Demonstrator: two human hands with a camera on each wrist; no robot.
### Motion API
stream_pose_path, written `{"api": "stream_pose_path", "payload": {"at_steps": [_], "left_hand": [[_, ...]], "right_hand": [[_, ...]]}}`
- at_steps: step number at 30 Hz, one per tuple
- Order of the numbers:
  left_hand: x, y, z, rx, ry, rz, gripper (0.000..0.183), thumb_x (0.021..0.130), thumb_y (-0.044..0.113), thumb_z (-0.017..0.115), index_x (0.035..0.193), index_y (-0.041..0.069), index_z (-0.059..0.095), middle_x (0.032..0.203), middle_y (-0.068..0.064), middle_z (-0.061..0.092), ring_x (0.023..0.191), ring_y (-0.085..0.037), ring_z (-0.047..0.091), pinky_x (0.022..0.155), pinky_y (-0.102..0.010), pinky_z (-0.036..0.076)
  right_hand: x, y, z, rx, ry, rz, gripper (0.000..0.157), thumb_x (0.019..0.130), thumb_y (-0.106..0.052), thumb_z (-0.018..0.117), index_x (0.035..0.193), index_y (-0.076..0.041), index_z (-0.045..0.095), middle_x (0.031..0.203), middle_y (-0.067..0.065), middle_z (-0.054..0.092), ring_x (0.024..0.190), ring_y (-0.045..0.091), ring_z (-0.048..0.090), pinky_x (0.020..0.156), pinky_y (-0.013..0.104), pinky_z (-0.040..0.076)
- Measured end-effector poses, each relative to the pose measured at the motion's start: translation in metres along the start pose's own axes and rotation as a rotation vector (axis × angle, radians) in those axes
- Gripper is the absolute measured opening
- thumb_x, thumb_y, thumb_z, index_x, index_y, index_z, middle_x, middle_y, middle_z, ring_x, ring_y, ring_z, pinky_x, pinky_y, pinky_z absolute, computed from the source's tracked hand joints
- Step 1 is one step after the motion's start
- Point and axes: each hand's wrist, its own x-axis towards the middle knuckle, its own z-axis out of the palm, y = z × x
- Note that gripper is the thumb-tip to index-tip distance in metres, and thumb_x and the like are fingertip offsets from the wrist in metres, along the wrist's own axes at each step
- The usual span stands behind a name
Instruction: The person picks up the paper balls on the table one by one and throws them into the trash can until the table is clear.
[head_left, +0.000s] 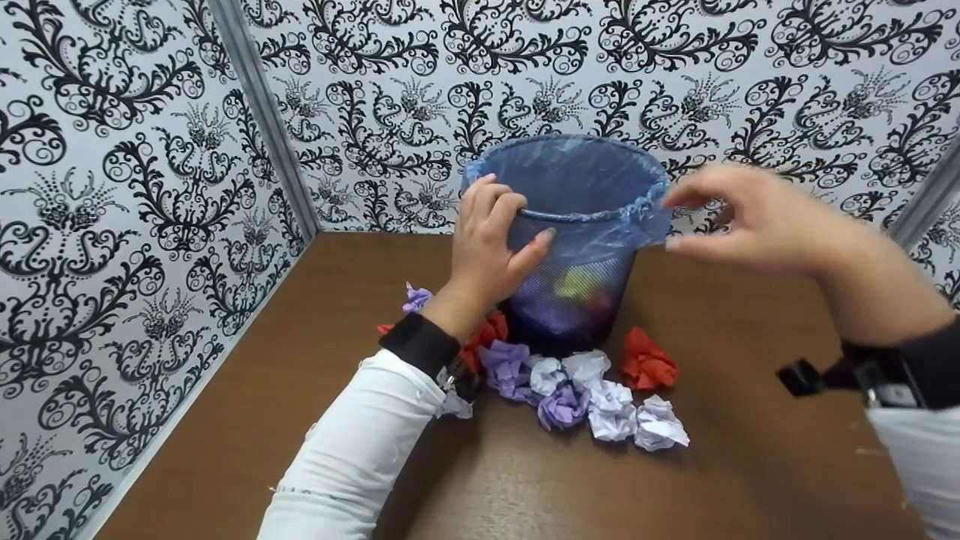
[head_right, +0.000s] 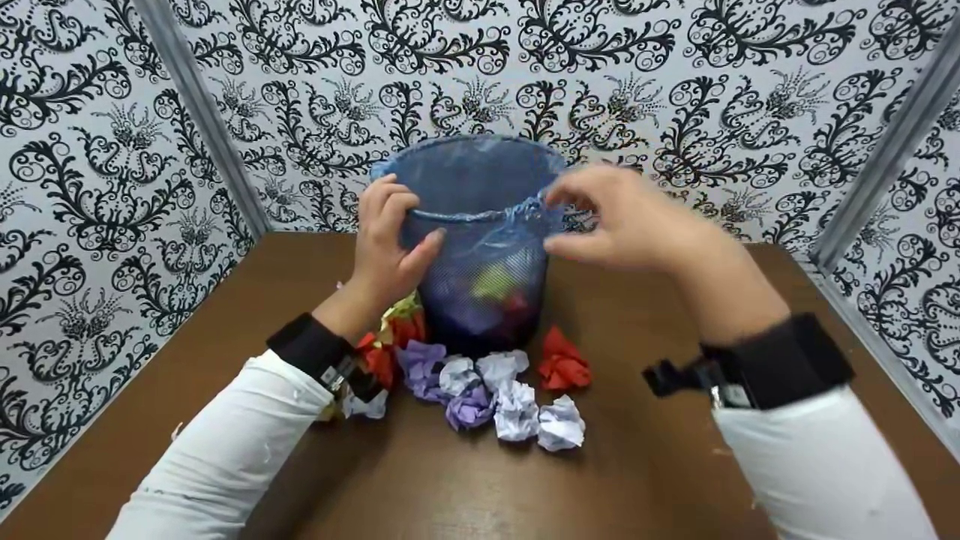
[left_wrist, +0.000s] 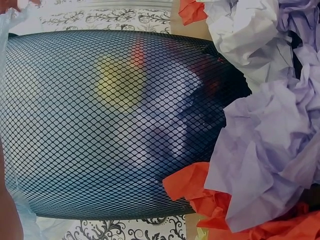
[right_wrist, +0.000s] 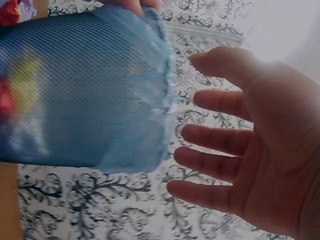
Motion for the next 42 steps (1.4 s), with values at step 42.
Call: {"api": "stream_pose_path", "payload": {"at_steps": [42], "left_hand": [[-0.002, 0.001, 0.000, -0.021, 0.004, -0.029, 0.046, 0.086, 0.054, 0.060, 0.107, 0.013, 0.060, 0.121, -0.008, 0.058, 0.143, -0.031, 0.041, 0.127, -0.045, 0.026]], "right_hand": [[-0.051, 0.058, 0.176, 0.284, -0.357, 0.143, 0.036, 0.067, -0.009, 0.077, 0.102, -0.017, 0.071, 0.083, -0.005, 0.066, 0.075, 0.009, 0.055, 0.062, 0.021, 0.046]]}}
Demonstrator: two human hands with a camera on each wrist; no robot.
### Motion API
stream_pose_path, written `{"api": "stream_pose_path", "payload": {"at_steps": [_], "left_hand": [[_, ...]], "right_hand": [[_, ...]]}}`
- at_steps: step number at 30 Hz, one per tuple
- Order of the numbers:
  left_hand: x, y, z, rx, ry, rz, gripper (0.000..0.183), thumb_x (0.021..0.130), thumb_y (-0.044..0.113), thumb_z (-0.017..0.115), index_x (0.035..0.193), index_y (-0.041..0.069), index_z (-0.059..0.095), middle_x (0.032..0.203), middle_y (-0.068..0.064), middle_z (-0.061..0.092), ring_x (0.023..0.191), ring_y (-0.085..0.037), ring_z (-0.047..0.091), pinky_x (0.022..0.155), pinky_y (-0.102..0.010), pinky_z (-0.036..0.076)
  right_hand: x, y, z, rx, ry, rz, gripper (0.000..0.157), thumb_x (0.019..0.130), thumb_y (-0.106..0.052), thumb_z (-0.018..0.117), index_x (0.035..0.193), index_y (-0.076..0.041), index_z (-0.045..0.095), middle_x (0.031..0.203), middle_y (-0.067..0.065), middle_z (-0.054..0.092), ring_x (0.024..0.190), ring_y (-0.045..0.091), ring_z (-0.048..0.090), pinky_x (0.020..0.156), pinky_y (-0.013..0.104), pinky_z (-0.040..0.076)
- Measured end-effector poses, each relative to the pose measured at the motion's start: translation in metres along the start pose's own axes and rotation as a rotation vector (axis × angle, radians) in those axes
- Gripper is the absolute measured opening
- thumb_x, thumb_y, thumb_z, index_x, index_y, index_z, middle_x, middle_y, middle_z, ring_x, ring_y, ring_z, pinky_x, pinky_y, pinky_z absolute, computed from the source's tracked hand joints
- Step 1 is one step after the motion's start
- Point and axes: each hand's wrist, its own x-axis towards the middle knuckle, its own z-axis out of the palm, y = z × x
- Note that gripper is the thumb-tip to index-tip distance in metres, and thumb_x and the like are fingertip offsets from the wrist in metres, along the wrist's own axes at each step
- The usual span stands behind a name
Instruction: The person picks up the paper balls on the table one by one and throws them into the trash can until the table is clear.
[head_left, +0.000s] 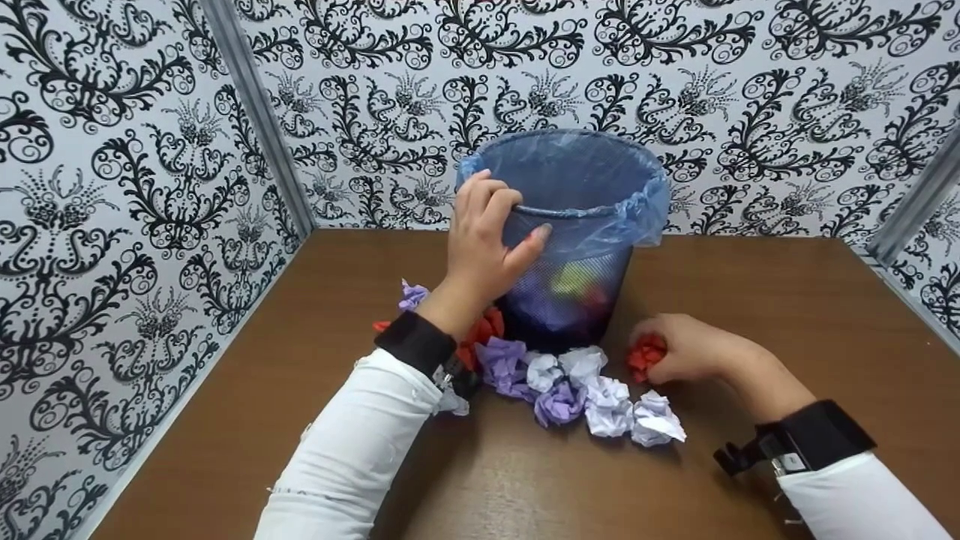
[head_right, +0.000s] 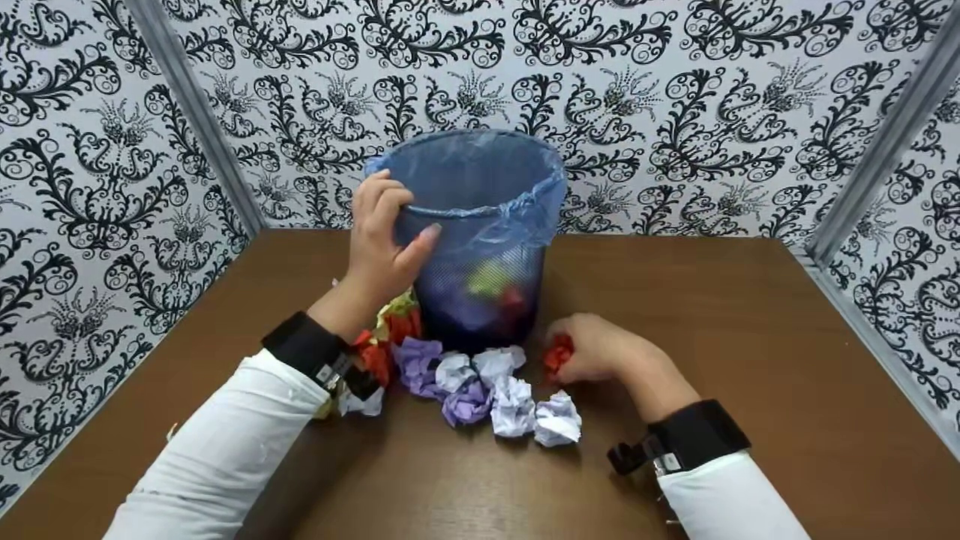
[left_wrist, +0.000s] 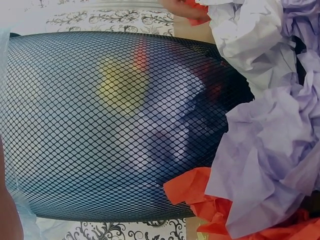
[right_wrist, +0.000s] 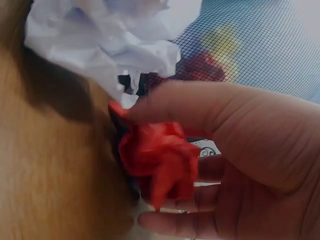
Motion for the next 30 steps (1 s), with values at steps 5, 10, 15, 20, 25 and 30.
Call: {"api": "stream_pose_path", "payload": {"at_steps": [5, 10, 15, 20, 25, 30], "left_hand": [[0.001, 0.000, 0.000, 0.004, -0.012, -0.012, 0.046, 0.087, 0.054, 0.059, 0.108, 0.013, 0.060, 0.122, -0.007, 0.058, 0.144, -0.030, 0.040, 0.126, -0.047, 0.027], [0.000, 0.000, 0.000, 0.008, -0.017, -0.013, 0.047, 0.087, 0.055, 0.059, 0.108, 0.013, 0.060, 0.122, -0.007, 0.058, 0.144, -0.031, 0.040, 0.127, -0.048, 0.026], [0.001, 0.000, 0.000, 0.007, -0.021, -0.017, 0.046, 0.088, 0.056, 0.058, 0.108, 0.014, 0.060, 0.122, -0.007, 0.057, 0.144, -0.030, 0.039, 0.127, -0.048, 0.025], [0.001, 0.000, 0.000, 0.008, -0.027, -0.021, 0.046, 0.088, 0.055, 0.058, 0.108, 0.014, 0.060, 0.123, -0.007, 0.057, 0.144, -0.030, 0.039, 0.126, -0.048, 0.026], [0.001, 0.001, 0.000, 0.010, -0.007, -0.007, 0.047, 0.087, 0.055, 0.059, 0.107, 0.013, 0.060, 0.122, -0.007, 0.058, 0.143, -0.031, 0.040, 0.127, -0.047, 0.026], [0.000, 0.000, 0.000, 0.009, 0.008, 0.004, 0.046, 0.087, 0.054, 0.060, 0.108, 0.012, 0.061, 0.121, -0.008, 0.058, 0.143, -0.031, 0.041, 0.127, -0.045, 0.025]], "right_hand": [[-0.001, -0.002, -0.002, 0.010, 0.000, 0.037, 0.029, 0.067, -0.002, 0.071, 0.090, -0.019, 0.068, 0.077, -0.006, 0.065, 0.068, 0.007, 0.054, 0.056, 0.020, 0.043], [-0.003, -0.006, -0.004, 0.029, 0.003, 0.050, 0.029, 0.068, -0.001, 0.071, 0.092, -0.017, 0.068, 0.077, -0.006, 0.068, 0.069, 0.008, 0.055, 0.057, 0.021, 0.045], [-0.004, -0.008, -0.006, 0.030, 0.008, 0.063, 0.029, 0.068, 0.000, 0.070, 0.092, -0.017, 0.068, 0.077, -0.007, 0.069, 0.069, 0.009, 0.056, 0.058, 0.021, 0.045], [-0.005, -0.011, -0.008, 0.023, 0.028, 0.052, 0.029, 0.068, -0.001, 0.071, 0.092, -0.017, 0.067, 0.076, -0.006, 0.065, 0.068, 0.009, 0.054, 0.058, 0.022, 0.045], [-0.009, -0.018, -0.014, 0.012, 0.049, 0.025, 0.029, 0.069, -0.001, 0.070, 0.092, -0.019, 0.067, 0.075, -0.006, 0.059, 0.066, 0.008, 0.052, 0.056, 0.022, 0.043], [-0.015, -0.029, -0.023, 0.006, 0.062, 0.008, 0.032, 0.070, -0.001, 0.070, 0.094, -0.021, 0.067, 0.074, -0.007, 0.057, 0.064, 0.005, 0.051, 0.054, 0.022, 0.043]]}}
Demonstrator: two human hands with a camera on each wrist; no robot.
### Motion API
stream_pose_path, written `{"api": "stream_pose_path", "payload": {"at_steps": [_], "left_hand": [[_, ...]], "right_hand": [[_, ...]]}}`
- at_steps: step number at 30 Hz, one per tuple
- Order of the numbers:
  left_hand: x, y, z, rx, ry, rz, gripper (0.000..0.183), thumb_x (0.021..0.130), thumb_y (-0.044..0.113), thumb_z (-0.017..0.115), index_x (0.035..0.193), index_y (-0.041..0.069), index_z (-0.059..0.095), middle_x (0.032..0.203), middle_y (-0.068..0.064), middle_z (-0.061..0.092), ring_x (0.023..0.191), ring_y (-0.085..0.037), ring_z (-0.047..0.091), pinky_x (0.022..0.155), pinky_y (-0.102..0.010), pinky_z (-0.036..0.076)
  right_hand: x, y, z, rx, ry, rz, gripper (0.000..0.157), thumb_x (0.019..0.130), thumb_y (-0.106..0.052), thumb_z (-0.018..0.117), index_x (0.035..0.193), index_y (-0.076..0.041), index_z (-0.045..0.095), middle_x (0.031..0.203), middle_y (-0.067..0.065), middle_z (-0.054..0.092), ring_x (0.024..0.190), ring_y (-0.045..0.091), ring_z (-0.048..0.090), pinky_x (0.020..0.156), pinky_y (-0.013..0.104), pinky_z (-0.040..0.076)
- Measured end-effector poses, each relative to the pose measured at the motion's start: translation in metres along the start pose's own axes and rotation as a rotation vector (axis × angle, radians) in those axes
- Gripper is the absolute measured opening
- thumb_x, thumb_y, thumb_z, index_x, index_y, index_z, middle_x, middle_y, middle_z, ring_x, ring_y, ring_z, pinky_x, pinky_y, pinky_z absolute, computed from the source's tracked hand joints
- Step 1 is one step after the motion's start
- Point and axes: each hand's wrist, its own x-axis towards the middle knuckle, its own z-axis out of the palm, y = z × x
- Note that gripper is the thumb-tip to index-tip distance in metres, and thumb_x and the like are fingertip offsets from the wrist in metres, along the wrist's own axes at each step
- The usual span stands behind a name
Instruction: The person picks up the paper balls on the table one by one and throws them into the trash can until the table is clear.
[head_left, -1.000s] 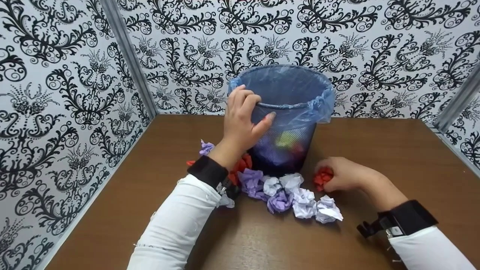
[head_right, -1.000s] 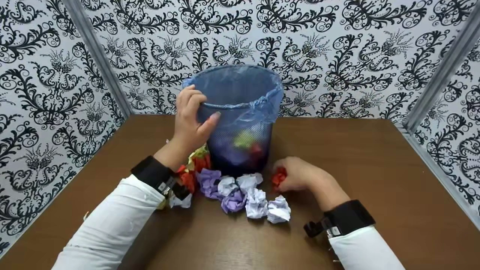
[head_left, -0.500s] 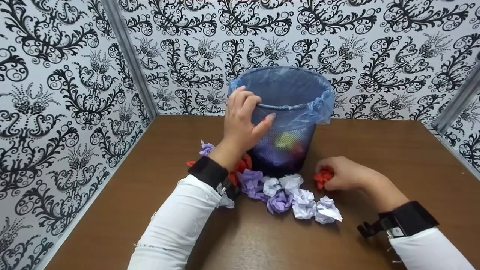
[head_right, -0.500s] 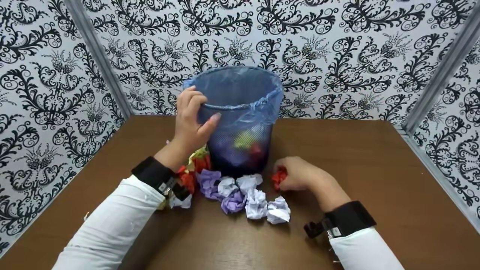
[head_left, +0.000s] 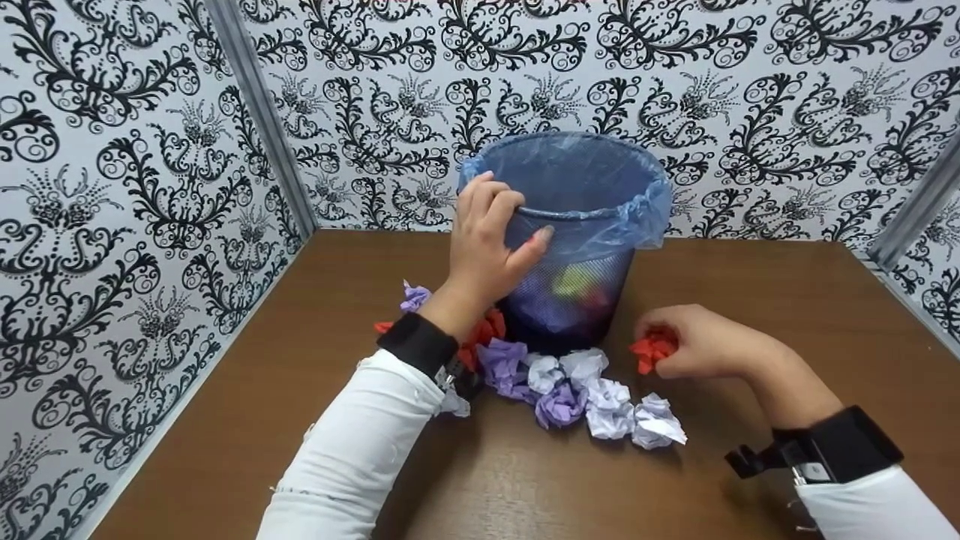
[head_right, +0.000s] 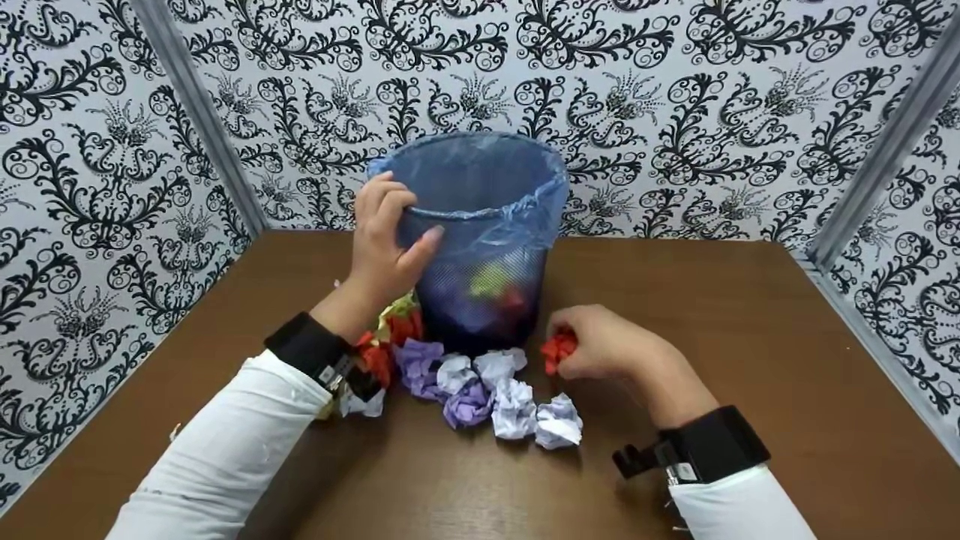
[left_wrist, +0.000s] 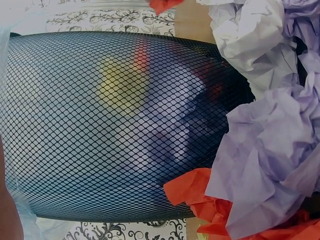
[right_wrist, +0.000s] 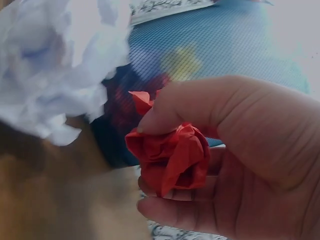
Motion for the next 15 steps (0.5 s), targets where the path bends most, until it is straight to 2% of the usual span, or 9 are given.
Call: {"api": "stream_pose_path", "payload": {"at_steps": [8, 12, 15], "left_hand": [[0.000, 0.000, -0.001, -0.006, -0.017, -0.016, 0.045, 0.088, 0.054, 0.059, 0.107, 0.014, 0.060, 0.123, -0.007, 0.058, 0.144, -0.031, 0.040, 0.127, -0.049, 0.026], [0.000, 0.000, 0.000, -0.006, -0.023, -0.015, 0.045, 0.088, 0.055, 0.058, 0.108, 0.014, 0.060, 0.123, -0.007, 0.058, 0.144, -0.031, 0.040, 0.126, -0.049, 0.026], [0.001, 0.000, 0.001, -0.010, -0.018, -0.012, 0.045, 0.088, 0.054, 0.059, 0.107, 0.014, 0.059, 0.122, -0.007, 0.057, 0.143, -0.031, 0.040, 0.126, -0.050, 0.027]], "right_hand": [[-0.019, -0.012, -0.026, 0.000, 0.035, -0.023, 0.035, 0.071, -0.002, 0.073, 0.096, -0.025, 0.065, 0.076, -0.008, 0.061, 0.064, 0.006, 0.055, 0.056, 0.022, 0.048], [-0.029, -0.018, -0.051, -0.017, 0.056, -0.021, 0.039, 0.073, -0.001, 0.074, 0.100, -0.027, 0.066, 0.081, -0.010, 0.066, 0.066, 0.007, 0.059, 0.059, 0.023, 0.053], [-0.034, -0.028, -0.075, 0.001, 0.054, -0.029, 0.039, 0.075, 0.001, 0.075, 0.104, -0.023, 0.066, 0.086, -0.009, 0.071, 0.070, 0.009, 0.063, 0.062, 0.024, 0.056]]}}
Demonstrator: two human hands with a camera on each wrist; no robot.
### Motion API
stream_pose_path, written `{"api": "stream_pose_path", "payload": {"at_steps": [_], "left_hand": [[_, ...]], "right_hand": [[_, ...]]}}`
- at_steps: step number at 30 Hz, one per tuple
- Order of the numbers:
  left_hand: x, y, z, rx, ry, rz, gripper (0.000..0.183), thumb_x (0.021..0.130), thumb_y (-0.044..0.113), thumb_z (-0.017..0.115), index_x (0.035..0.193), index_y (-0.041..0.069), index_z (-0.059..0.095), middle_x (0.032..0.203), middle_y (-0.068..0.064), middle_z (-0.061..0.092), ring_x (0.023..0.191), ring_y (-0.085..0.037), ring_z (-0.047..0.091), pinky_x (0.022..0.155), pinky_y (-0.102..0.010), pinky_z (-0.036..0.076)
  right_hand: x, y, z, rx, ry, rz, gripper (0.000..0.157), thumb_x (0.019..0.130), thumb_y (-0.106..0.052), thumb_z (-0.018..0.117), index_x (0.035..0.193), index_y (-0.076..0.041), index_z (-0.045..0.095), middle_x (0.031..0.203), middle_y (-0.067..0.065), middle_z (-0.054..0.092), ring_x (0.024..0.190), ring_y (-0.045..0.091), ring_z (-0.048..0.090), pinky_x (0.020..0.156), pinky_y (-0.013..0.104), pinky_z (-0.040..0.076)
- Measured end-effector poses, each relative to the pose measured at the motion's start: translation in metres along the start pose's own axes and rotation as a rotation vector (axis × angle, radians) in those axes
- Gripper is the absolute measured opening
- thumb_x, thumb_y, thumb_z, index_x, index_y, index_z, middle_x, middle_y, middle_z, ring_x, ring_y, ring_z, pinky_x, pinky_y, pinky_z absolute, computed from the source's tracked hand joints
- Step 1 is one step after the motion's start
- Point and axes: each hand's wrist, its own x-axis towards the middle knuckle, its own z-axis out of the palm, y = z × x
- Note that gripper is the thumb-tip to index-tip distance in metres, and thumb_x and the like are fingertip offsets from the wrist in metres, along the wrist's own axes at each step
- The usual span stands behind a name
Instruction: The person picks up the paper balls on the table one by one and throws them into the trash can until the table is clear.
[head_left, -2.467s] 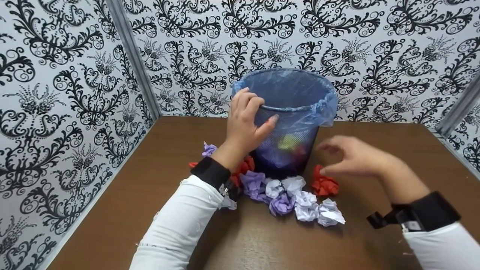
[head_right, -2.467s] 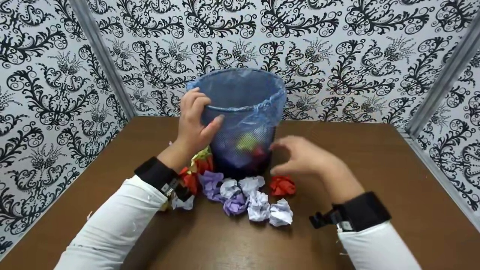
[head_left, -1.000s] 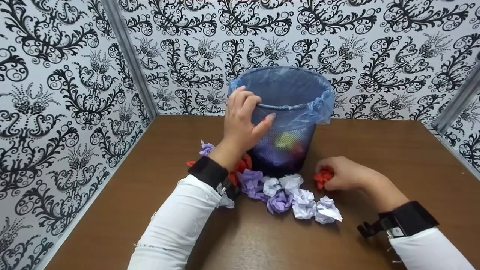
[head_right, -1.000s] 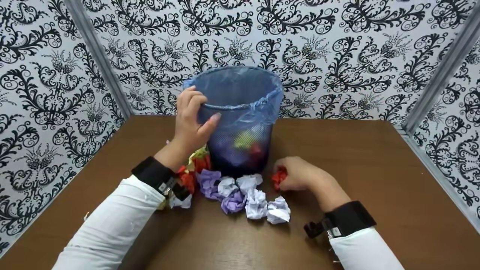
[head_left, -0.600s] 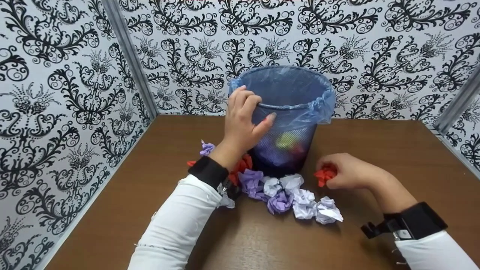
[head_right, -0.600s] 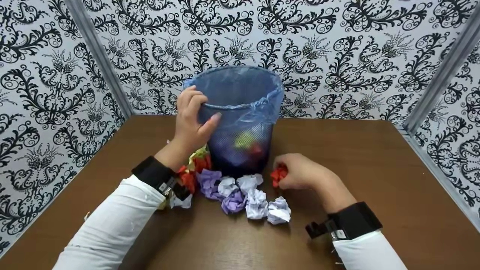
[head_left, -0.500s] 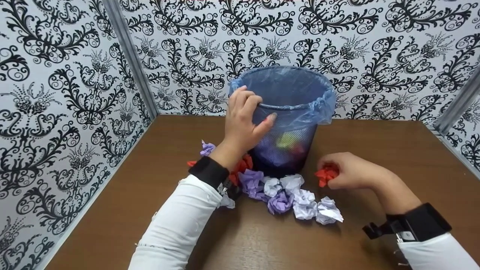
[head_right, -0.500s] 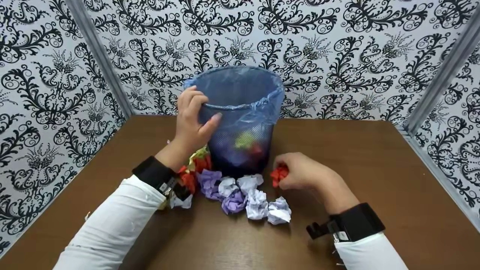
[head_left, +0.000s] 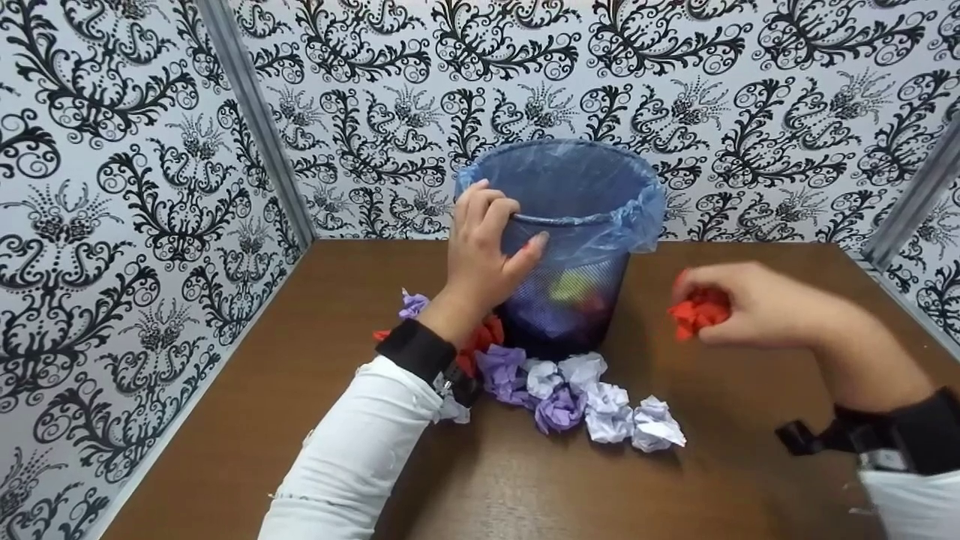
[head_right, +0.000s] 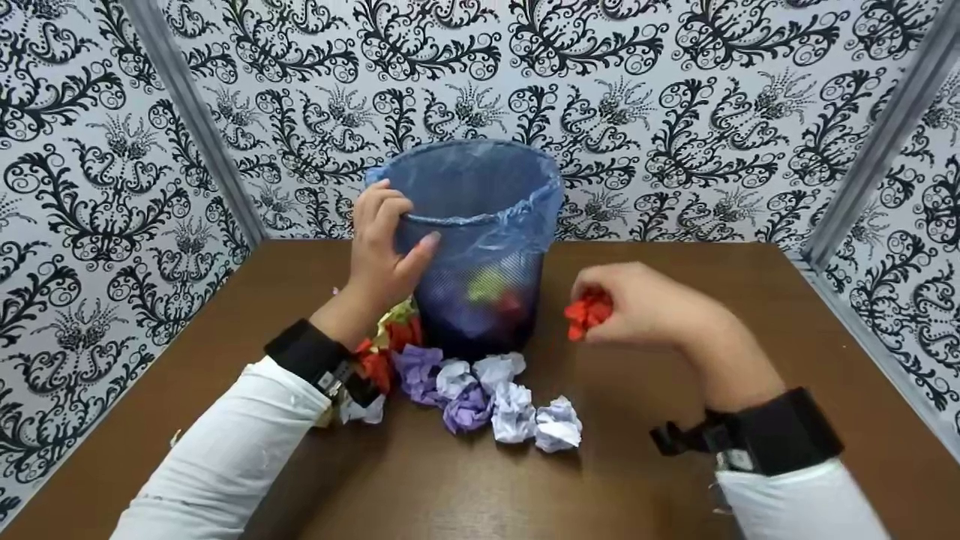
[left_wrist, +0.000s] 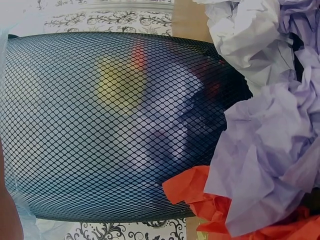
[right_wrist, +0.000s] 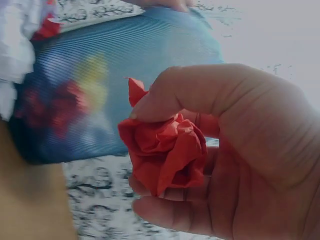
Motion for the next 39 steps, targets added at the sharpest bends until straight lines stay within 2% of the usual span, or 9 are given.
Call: {"api": "stream_pose_path", "payload": {"at_steps": [4, 7, 10, 14, 19, 23, 28, 36, 39], "left_hand": [[-0.001, 0.000, 0.000, -0.001, 0.003, -0.003, 0.044, 0.088, 0.053, 0.060, 0.107, 0.013, 0.060, 0.122, -0.007, 0.057, 0.143, -0.031, 0.040, 0.126, -0.050, 0.028], [-0.001, 0.000, 0.000, 0.002, 0.000, -0.004, 0.045, 0.088, 0.053, 0.060, 0.108, 0.013, 0.060, 0.122, -0.007, 0.057, 0.143, -0.031, 0.040, 0.126, -0.049, 0.027], [0.000, 0.000, -0.001, 0.007, 0.004, -0.005, 0.044, 0.087, 0.053, 0.061, 0.108, 0.013, 0.060, 0.123, -0.007, 0.057, 0.143, -0.031, 0.040, 0.126, -0.048, 0.026], [0.001, 0.001, -0.001, 0.014, 0.017, 0.004, 0.045, 0.087, 0.052, 0.063, 0.108, 0.013, 0.061, 0.122, -0.007, 0.058, 0.143, -0.031, 0.041, 0.126, -0.046, 0.027], [0.001, 0.001, -0.001, 0.021, 0.010, 0.003, 0.045, 0.088, 0.053, 0.062, 0.108, 0.014, 0.060, 0.123, -0.006, 0.058, 0.143, -0.030, 0.041, 0.126, -0.047, 0.027], [0.000, 0.001, -0.001, 0.022, -0.001, -0.009, 0.045, 0.088, 0.054, 0.061, 0.109, 0.014, 0.060, 0.124, -0.006, 0.057, 0.143, -0.030, 0.040, 0.126, -0.048, 0.027], [-0.002, 0.001, -0.003, 0.025, -0.009, -0.018, 0.045, 0.088, 0.054, 0.060, 0.109, 0.014, 0.061, 0.124, -0.006, 0.057, 0.143, -0.030, 0.040, 0.125, -0.049, 0.028], [-0.001, 0.001, -0.003, 0.025, -0.009, -0.013, 0.046, 0.089, 0.055, 0.059, 0.110, 0.014, 0.060, 0.124, -0.005, 0.057, 0.143, -0.029, 0.040, 0.126, -0.047, 0.026], [0.000, 0.001, -0.001, 0.024, 0.004, 0.005, 0.047, 0.088, 0.055, 0.060, 0.110, 0.013, 0.061, 0.122, -0.006, 0.057, 0.142, -0.030, 0.042, 0.126, -0.047, 0.027]], "right_hand": [[0.000, -0.016, -0.034, -0.025, -0.009, -0.003, 0.040, 0.078, 0.003, 0.074, 0.109, -0.022, 0.066, 0.092, -0.010, 0.075, 0.079, 0.009, 0.069, 0.070, 0.023, 0.059], [-0.001, -0.028, -0.061, -0.078, 0.022, 0.027, 0.043, 0.079, 0.004, 0.074, 0.111, -0.024, 0.066, 0.094, -0.012, 0.075, 0.082, 0.009, 0.071, 0.072, 0.021, 0.059], [-0.001, -0.038, -0.082, -0.162, 0.079, 0.063, 0.043, 0.079, 0.002, 0.077, 0.110, -0.026, 0.067, 0.090, -0.012, 0.074, 0.077, 0.010, 0.068, 0.069, 0.019, 0.055], [-0.001, -0.046, -0.099, -0.277, 0.121, 0.092, 0.041, 0.078, -0.002, 0.079, 0.107, -0.029, 0.067, 0.084, -0.008, 0.070, 0.069, 0.012, 0.059, 0.062, 0.021, 0.048], [0.009, -0.055, -0.109, -0.304, 0.107, 0.091, 0.042, 0.078, -0.003, 0.079, 0.110, -0.026, 0.066, 0.085, -0.001, 0.067, 0.070, 0.012, 0.058, 0.061, 0.021, 0.050], [0.031, -0.070, -0.115, -0.303, 0.067, 0.091, 0.039, 0.080, -0.007, 0.079, 0.113, -0.024, 0.065, 0.089, 0.002, 0.066, 0.074, 0.013, 0.060, 0.063, 0.023, 0.054], [0.069, -0.093, -0.121, -0.316, 0.029, 0.069, 0.038, 0.081, -0.012, 0.078, 0.116, -0.020, 0.066, 0.095, 0.004, 0.064, 0.080, 0.016, 0.058, 0.067, 0.024, 0.053], [0.128, -0.124, -0.124, -0.257, 0.020, 0.073, 0.038, 0.083, -0.014, 0.073, 0.120, -0.018, 0.064, 0.110, 0.003, 0.066, 0.095, 0.019, 0.061, 0.075, 0.022, 0.056], [0.145, -0.131, -0.123, -0.215, 0.032, 0.085, 0.039, 0.082, -0.014, 0.073, 0.120, -0.018, 0.063, 0.110, 0.004, 0.064, 0.095, 0.020, 0.061, 0.074, 0.022, 0.057]]}}
